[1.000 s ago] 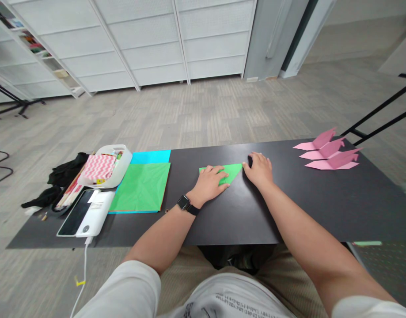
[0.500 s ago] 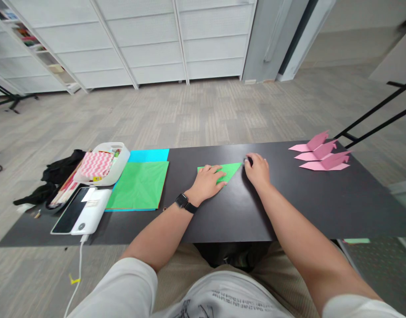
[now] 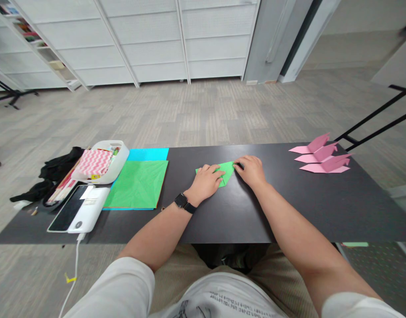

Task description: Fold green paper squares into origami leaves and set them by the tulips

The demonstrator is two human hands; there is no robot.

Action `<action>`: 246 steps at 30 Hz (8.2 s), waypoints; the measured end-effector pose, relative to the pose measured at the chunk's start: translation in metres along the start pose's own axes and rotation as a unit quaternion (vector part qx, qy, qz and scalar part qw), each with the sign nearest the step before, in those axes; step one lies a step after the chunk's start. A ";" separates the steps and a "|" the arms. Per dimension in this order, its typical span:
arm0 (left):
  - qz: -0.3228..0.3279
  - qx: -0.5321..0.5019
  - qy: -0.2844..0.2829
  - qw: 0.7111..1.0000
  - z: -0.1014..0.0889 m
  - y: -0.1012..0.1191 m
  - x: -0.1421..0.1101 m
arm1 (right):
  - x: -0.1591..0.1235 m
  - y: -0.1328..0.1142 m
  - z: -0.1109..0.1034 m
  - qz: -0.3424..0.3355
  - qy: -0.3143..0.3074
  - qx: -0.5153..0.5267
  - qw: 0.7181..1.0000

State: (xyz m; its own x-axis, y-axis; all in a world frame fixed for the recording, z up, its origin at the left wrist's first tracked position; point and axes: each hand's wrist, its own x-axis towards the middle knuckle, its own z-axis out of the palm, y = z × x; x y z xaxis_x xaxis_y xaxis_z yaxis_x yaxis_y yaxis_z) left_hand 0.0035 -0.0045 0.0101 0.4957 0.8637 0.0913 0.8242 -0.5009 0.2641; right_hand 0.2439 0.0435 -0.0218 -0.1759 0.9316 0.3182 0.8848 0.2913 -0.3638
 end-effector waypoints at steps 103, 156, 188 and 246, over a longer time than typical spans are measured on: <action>0.116 -0.181 0.117 0.970 0.002 -0.015 0.006 | -0.013 0.010 -0.007 -0.089 -0.039 0.135 0.986; 0.110 -0.101 0.060 0.987 0.000 -0.016 0.002 | -0.004 0.006 -0.026 -0.123 -0.062 0.196 0.971; 0.105 -0.126 0.016 0.986 -0.006 -0.006 0.000 | -0.004 0.006 -0.020 -0.125 -0.080 0.188 0.971; 0.073 -0.047 -0.010 0.996 -0.002 -0.011 0.000 | -0.003 0.007 -0.005 -0.051 -0.010 0.092 0.994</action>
State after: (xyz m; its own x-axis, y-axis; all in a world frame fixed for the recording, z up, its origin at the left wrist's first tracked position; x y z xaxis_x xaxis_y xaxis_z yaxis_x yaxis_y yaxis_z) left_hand -0.0056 0.0013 0.0094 0.6141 0.7806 0.1160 0.7142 -0.6123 0.3391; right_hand 0.2530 0.0418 -0.0206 -0.2709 0.8984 0.3456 0.7676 0.4183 -0.4857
